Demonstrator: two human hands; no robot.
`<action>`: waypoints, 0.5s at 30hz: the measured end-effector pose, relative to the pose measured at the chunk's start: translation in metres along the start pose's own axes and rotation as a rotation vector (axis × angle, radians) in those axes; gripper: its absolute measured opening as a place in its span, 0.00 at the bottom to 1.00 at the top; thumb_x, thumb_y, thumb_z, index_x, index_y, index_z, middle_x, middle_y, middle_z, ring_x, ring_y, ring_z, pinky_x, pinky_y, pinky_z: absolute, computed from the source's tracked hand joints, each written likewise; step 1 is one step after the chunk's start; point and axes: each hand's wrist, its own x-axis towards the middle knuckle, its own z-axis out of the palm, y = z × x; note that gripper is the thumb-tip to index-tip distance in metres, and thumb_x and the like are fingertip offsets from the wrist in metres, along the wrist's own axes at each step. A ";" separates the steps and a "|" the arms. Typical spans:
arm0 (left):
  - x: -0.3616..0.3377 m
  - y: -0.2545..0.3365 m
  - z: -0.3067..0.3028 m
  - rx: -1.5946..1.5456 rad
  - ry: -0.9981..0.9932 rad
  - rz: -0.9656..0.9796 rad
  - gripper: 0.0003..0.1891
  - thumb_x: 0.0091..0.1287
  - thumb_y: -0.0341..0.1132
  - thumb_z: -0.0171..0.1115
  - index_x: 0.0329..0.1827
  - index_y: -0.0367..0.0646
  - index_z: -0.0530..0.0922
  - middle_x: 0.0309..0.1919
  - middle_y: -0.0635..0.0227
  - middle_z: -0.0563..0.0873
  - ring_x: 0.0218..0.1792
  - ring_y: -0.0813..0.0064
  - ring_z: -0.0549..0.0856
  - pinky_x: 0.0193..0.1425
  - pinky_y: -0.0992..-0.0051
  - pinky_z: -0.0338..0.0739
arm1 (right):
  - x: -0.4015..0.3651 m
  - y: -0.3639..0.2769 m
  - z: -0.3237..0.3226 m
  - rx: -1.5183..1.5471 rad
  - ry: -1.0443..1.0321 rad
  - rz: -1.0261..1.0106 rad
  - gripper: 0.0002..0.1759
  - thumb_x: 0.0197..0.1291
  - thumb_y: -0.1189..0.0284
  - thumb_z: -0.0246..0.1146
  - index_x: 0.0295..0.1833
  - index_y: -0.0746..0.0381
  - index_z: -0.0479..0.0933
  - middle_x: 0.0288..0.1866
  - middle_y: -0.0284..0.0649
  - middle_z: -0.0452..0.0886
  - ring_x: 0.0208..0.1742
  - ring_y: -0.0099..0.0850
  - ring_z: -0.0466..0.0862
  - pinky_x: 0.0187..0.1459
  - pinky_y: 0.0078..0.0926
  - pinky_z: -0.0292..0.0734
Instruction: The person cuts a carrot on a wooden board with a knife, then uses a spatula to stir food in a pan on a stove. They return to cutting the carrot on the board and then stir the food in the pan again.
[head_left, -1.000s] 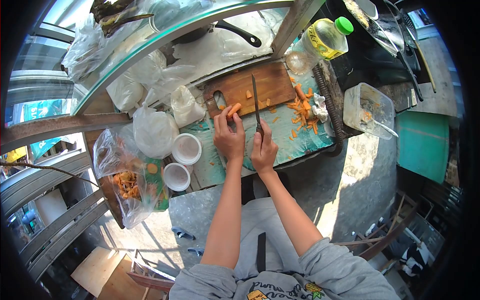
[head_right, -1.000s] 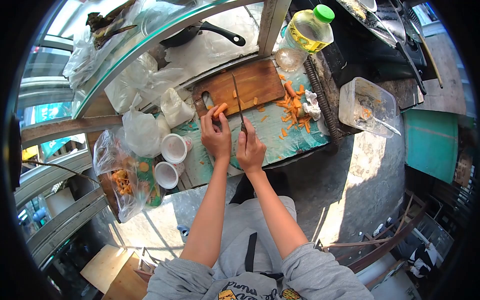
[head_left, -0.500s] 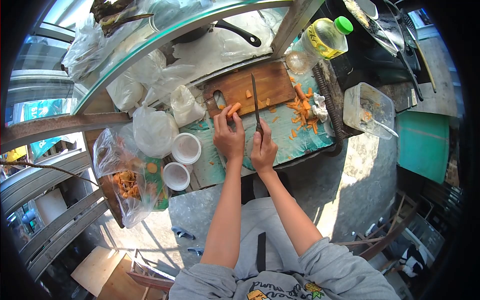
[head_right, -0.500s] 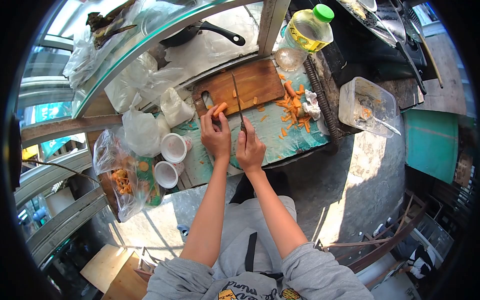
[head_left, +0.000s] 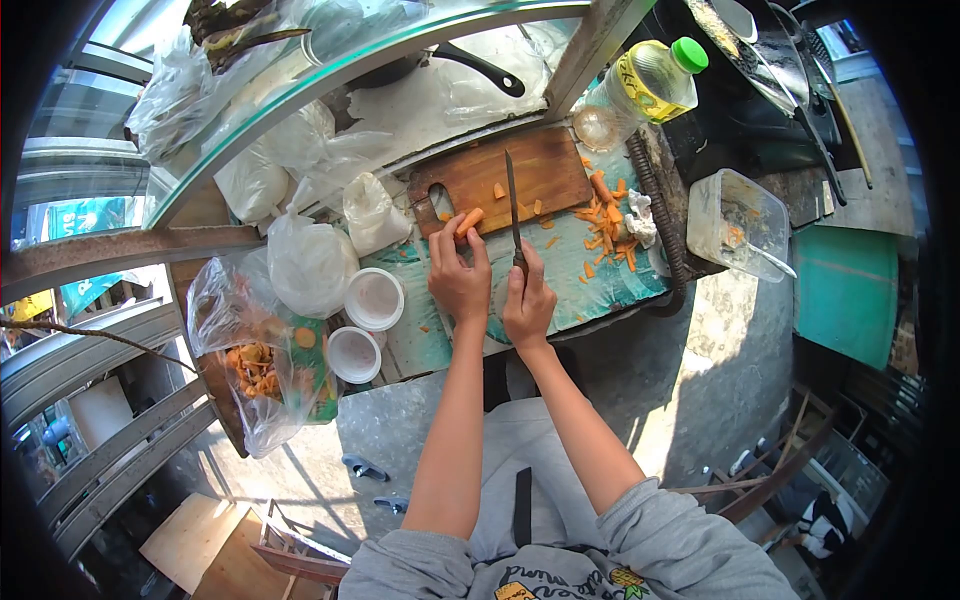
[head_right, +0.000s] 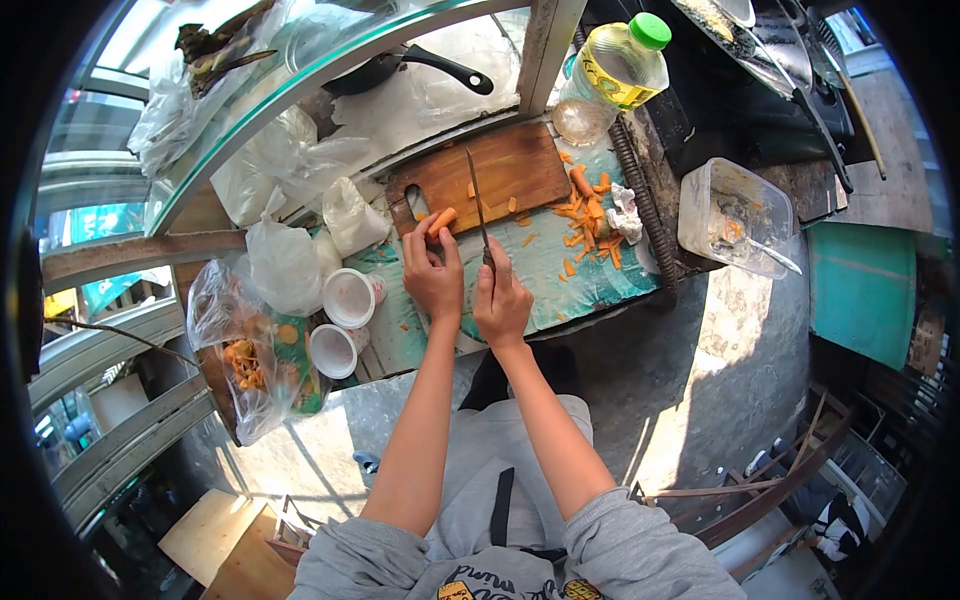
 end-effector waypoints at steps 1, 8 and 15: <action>0.000 -0.001 0.000 0.005 0.008 0.017 0.10 0.66 0.33 0.63 0.50 0.49 0.83 0.32 0.73 0.80 0.19 0.79 0.72 0.23 0.75 0.67 | 0.000 0.000 0.000 0.003 -0.002 0.006 0.22 0.70 0.71 0.53 0.69 0.57 0.68 0.41 0.52 0.86 0.35 0.52 0.87 0.33 0.42 0.80; 0.000 -0.003 0.002 0.008 0.021 0.041 0.10 0.66 0.33 0.63 0.50 0.49 0.83 0.32 0.72 0.80 0.20 0.77 0.74 0.24 0.74 0.68 | 0.000 0.000 0.000 -0.002 -0.009 0.009 0.23 0.70 0.71 0.53 0.69 0.57 0.68 0.41 0.53 0.86 0.36 0.52 0.87 0.33 0.42 0.80; 0.000 0.001 0.000 0.000 0.005 0.008 0.10 0.66 0.33 0.63 0.50 0.49 0.83 0.32 0.72 0.79 0.20 0.77 0.74 0.24 0.74 0.68 | 0.000 0.000 0.000 -0.001 -0.007 0.014 0.23 0.70 0.71 0.53 0.69 0.57 0.68 0.41 0.52 0.86 0.36 0.52 0.87 0.33 0.42 0.80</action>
